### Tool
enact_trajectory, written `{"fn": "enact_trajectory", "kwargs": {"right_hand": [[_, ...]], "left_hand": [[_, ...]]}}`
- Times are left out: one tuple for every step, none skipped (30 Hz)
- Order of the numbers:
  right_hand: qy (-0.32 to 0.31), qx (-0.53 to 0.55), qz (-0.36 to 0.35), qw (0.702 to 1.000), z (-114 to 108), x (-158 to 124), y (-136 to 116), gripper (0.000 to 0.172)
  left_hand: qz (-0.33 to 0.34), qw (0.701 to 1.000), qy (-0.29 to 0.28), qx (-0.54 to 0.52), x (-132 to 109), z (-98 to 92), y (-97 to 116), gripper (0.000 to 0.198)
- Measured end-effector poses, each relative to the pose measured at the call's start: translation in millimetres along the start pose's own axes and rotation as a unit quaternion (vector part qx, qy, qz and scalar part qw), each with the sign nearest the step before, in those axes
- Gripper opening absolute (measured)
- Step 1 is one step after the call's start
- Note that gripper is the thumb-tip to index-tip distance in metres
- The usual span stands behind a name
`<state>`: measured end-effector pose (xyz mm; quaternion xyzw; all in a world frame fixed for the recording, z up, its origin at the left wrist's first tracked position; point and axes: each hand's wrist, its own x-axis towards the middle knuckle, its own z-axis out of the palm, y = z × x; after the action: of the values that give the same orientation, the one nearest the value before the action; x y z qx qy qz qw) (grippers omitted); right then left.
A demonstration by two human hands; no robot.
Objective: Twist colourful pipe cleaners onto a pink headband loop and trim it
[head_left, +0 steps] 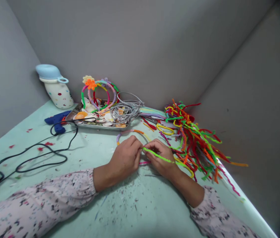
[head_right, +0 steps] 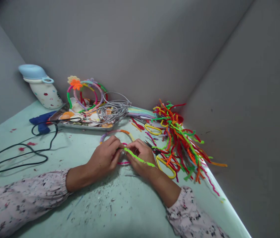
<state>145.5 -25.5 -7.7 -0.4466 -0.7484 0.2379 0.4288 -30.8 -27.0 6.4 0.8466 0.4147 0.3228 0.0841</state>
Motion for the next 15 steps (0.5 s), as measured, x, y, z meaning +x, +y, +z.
{"fn": "enact_trajectory", "kwargs": {"right_hand": [[-0.002,0.007,0.009,1.000,-0.1,-0.3,-0.3,0.012],[-0.003,0.014,0.020,1.000,-0.1,-0.4,-0.7,0.013],[-0.004,0.022,0.033,0.999,0.1,-0.4,-1.0,0.013],[-0.004,0.030,0.047,0.998,0.5,-0.3,-1.3,0.014],[-0.003,0.037,0.059,0.998,0.9,-0.2,-1.4,0.015],[-0.005,0.043,0.068,0.997,1.4,0.0,-1.4,0.015],[-0.007,0.048,0.074,0.996,1.9,0.2,-1.4,0.016],[-0.010,0.051,0.076,0.996,2.3,0.3,-1.4,0.016],[-0.014,0.052,0.075,0.996,2.6,0.4,-1.6,0.016],[-0.019,0.050,0.074,0.996,2.8,0.3,-1.8,0.015],[-0.021,0.048,0.075,0.996,2.9,0.2,-2.3,0.015],[-0.022,0.045,0.079,0.996,2.8,0.0,-2.9,0.015],[-0.020,0.042,0.082,0.996,2.7,-0.2,-3.7,0.015],[-0.017,0.037,0.083,0.996,2.5,-0.2,-4.4,0.015],[-0.015,0.031,0.080,0.996,2.3,-0.2,-5.2,0.015]], "left_hand": [[0.000,1.000,-0.002,0.001,-0.5,0.1,0.0,0.015],[-0.002,1.000,-0.004,0.003,-0.8,0.2,-0.1,0.015],[-0.003,1.000,-0.005,0.005,-1.1,0.5,-0.3,0.015],[-0.004,1.000,-0.008,0.007,-1.2,0.7,-0.5,0.015],[-0.005,1.000,-0.009,0.009,-1.2,0.9,-0.7,0.014],[-0.004,1.000,-0.010,0.011,-1.1,1.2,-0.9,0.014],[-0.003,1.000,-0.011,0.013,-1.0,1.4,-1.0,0.014],[-0.002,1.000,-0.010,0.014,-0.9,1.5,-1.1,0.014],[-0.002,1.000,-0.010,0.015,-0.7,1.6,-1.0,0.014],[-0.002,1.000,-0.010,0.016,-0.6,1.6,-0.9,0.014],[-0.002,1.000,-0.009,0.017,-0.5,1.6,-0.8,0.014],[-0.003,1.000,-0.009,0.018,-0.4,1.5,-0.6,0.014],[-0.004,1.000,-0.008,0.018,-0.4,1.3,-0.3,0.013],[-0.004,1.000,-0.008,0.017,-0.5,1.2,-0.1,0.013],[-0.004,1.000,-0.007,0.017,-0.5,1.1,0.0,0.013]]}}
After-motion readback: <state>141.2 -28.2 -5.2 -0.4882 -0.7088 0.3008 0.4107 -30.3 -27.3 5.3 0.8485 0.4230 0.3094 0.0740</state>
